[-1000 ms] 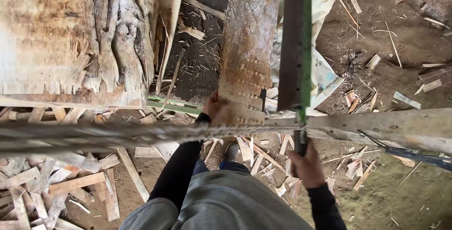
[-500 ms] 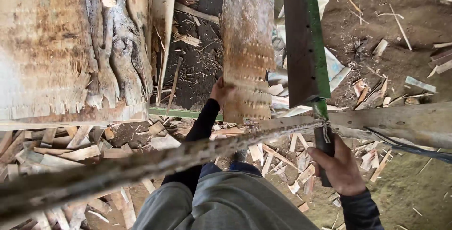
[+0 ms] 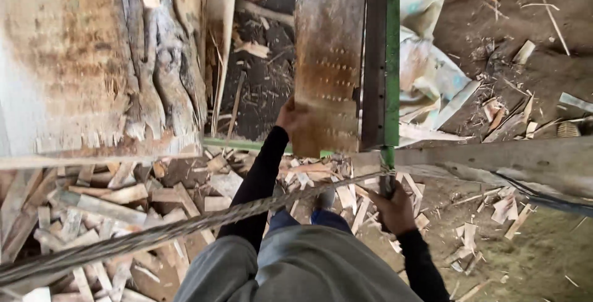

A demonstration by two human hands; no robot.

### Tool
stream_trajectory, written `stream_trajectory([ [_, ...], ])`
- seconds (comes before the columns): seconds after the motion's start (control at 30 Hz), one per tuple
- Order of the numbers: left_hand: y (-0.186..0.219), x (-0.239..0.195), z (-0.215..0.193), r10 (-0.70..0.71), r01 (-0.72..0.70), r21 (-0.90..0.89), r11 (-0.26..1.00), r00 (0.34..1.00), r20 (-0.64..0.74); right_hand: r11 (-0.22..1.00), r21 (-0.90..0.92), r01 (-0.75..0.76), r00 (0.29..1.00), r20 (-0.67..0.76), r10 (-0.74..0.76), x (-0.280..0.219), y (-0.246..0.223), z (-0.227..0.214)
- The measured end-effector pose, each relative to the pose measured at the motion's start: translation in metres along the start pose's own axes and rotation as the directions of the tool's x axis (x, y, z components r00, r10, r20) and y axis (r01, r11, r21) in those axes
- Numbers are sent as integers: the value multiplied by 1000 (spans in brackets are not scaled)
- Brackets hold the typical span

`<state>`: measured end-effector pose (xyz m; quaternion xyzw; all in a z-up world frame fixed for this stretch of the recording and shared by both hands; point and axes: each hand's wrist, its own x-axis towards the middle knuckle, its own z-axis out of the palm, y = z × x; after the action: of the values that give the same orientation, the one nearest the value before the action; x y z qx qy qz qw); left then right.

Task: Cutting thin wood sheets using a manual lever-operated shear.

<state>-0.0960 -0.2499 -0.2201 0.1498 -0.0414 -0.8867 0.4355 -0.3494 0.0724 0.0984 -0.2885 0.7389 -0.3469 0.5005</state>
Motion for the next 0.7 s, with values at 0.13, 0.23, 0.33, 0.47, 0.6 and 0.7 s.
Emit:
stream_trajectory([
  [0.13,25,-54,94,119,16,647,763,979,-164,999,-42,-5,999,34,7,-30,-61,-28],
  [0.23,18,-66,122,168,-25,743,669,978,-119,994,-109,-9,998,53,15,-40,-77,-33],
  [0.33,7,-72,140,141,-7,699,715,981,-136,989,-146,4,1000,29,0,-38,-70,-28],
  [0.47,-2,-72,141,187,13,758,652,966,-178,984,-173,-46,999,-26,42,-35,-44,-10],
  [0.6,-5,-37,144,239,-19,865,501,964,-117,972,-234,-5,993,-112,-22,-35,-49,-6],
  [0.7,-5,-15,135,325,-39,857,513,933,-152,968,-252,5,993,-115,-35,-50,-77,-13],
])
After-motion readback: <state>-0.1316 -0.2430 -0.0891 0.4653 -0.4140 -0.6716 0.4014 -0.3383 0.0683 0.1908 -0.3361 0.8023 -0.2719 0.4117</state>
